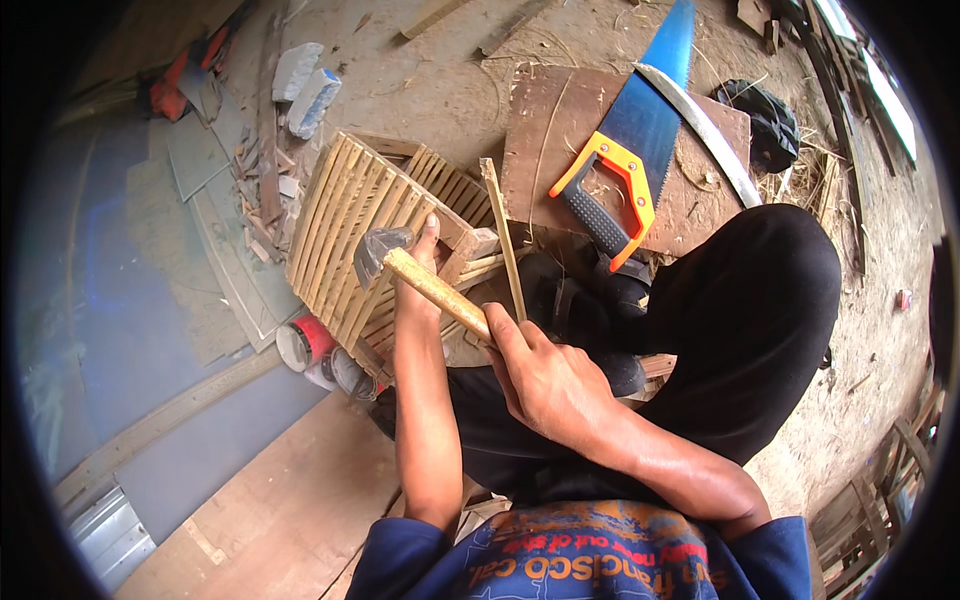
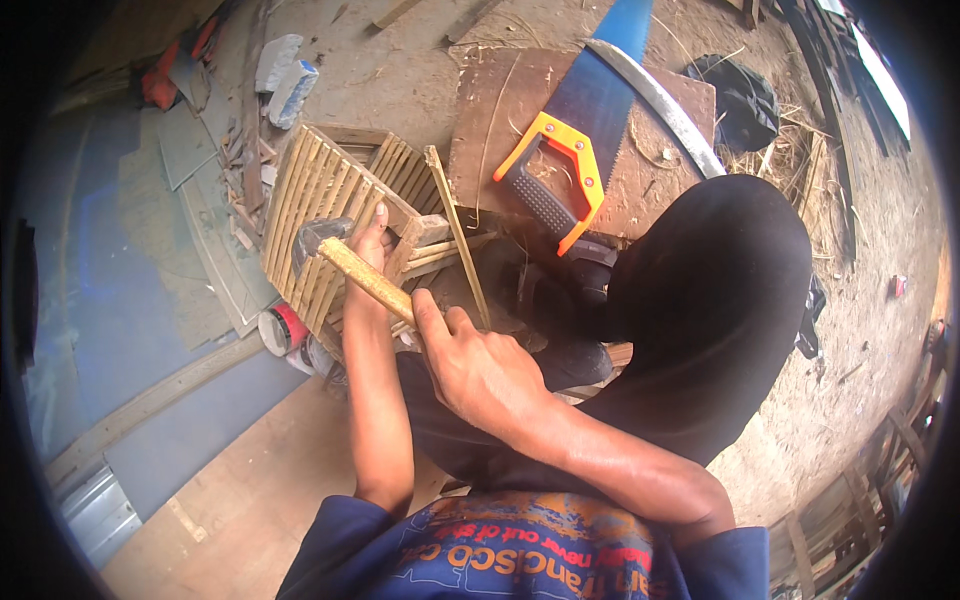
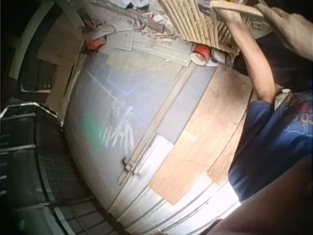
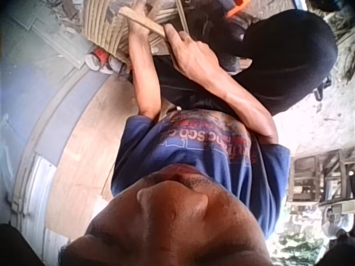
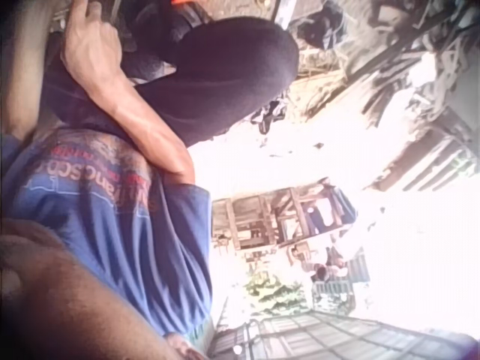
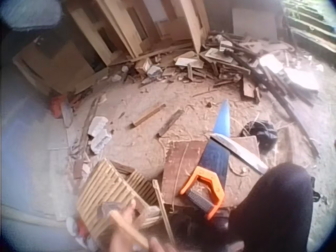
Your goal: The person assembles a small wooden stool by cutting thin wooden strips to size, filing edges, and nailing them into place. They use a hand saw, metal file, hammer, and nails to construct the slatted seat and frame.
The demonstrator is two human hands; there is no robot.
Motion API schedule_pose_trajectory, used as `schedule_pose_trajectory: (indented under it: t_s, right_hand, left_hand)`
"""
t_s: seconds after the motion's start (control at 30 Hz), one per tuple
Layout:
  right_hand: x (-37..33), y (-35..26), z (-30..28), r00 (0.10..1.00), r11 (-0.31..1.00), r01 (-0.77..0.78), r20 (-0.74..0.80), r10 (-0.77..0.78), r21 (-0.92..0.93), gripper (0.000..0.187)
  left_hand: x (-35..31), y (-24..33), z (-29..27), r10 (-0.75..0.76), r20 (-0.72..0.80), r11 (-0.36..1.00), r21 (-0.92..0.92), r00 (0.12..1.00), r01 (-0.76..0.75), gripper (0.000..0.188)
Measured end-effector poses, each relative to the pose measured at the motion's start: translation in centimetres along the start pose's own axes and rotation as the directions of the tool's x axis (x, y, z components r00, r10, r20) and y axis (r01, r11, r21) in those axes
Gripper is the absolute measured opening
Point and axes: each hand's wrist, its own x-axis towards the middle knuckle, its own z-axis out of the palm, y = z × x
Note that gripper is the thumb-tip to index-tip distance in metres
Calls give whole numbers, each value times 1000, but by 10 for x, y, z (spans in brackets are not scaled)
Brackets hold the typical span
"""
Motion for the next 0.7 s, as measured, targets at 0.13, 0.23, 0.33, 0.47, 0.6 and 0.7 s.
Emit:
schedule_pose_trajectory:
  t_s: [0.13, 0.23, 0.33, 0.47, 0.6, 0.7]
  right_hand:
    - [3, 14, 8, 1000, 1000, -13, -29, 13, -1, 53]
    - [2, -1, -2, 996, 997, 78, -32, -77, 21, 55]
    - [2, 10, 2, 998, 998, 55, -31, -55, -30, 56]
    - [-2, 9, 8, 999, 999, 24, -24, -25, -42, 58]
    - [0, 8, 6, 994, 989, 101, -42, -106, -110, 61]
    - [-3, 13, 11, 998, 989, 45, -35, -50, -143, 61]
  left_hand:
    - [0, 5, 9, 128, -19, 992, 14, 992, -127, 37]
    - [14, 0, 0, -137, -76, 990, 17, 988, 139, 47]
    - [18, 0, -2, -138, -106, 974, 164, 985, 154, 40]
    - [3, 0, 4, -9, -83, 1000, 14, 997, 10, 43]
    - [16, 5, -2, -206, -56, 972, 106, 977, 211, 42]
    - [15, -2, -5, -44, 15, 999, -16, 999, 44, 34]
